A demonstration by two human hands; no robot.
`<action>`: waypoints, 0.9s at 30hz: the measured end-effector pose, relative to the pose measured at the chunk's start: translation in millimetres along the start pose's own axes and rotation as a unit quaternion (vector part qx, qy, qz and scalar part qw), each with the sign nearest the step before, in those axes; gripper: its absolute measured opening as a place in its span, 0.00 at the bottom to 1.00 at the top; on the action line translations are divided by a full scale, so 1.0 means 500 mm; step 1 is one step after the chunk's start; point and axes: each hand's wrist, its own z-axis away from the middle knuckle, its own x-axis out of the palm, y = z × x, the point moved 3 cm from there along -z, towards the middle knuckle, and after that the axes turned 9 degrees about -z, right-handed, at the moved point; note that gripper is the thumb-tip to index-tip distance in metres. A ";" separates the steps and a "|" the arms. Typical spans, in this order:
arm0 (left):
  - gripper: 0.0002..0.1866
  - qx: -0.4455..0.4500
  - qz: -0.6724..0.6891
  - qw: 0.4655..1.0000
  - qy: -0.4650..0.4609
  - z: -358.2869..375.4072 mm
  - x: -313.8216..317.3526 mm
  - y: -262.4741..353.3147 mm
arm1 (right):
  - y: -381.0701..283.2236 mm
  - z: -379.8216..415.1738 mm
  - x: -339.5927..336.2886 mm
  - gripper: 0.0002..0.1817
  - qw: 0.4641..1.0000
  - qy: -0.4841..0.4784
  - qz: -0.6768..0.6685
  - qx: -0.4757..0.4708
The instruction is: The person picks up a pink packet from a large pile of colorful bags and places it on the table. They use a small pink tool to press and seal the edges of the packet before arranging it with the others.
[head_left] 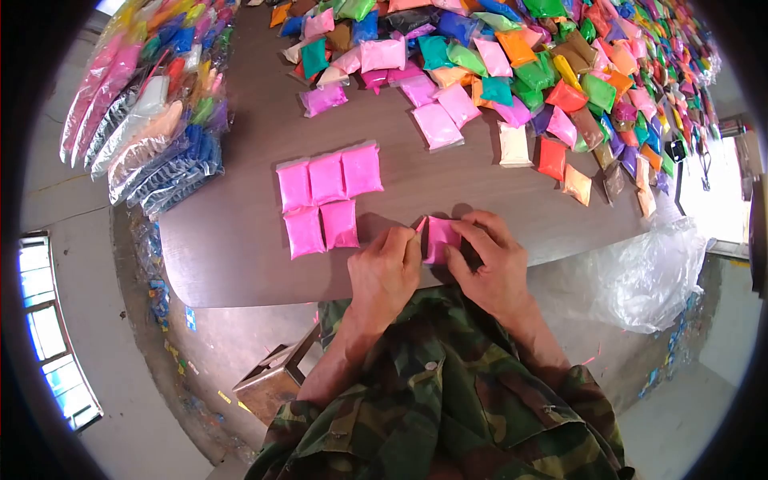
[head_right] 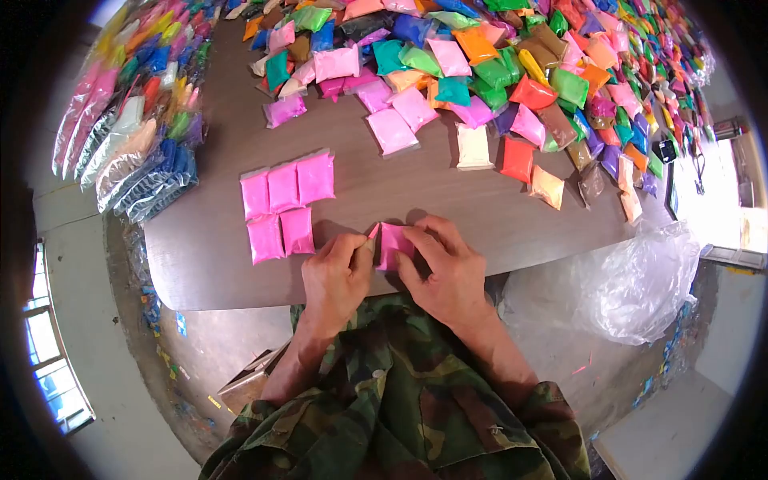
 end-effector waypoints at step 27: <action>0.04 -0.025 0.015 0.999 -0.019 0.030 -0.036 0.004 | -0.013 0.013 0.013 0.14 0.997 0.026 0.052 0.045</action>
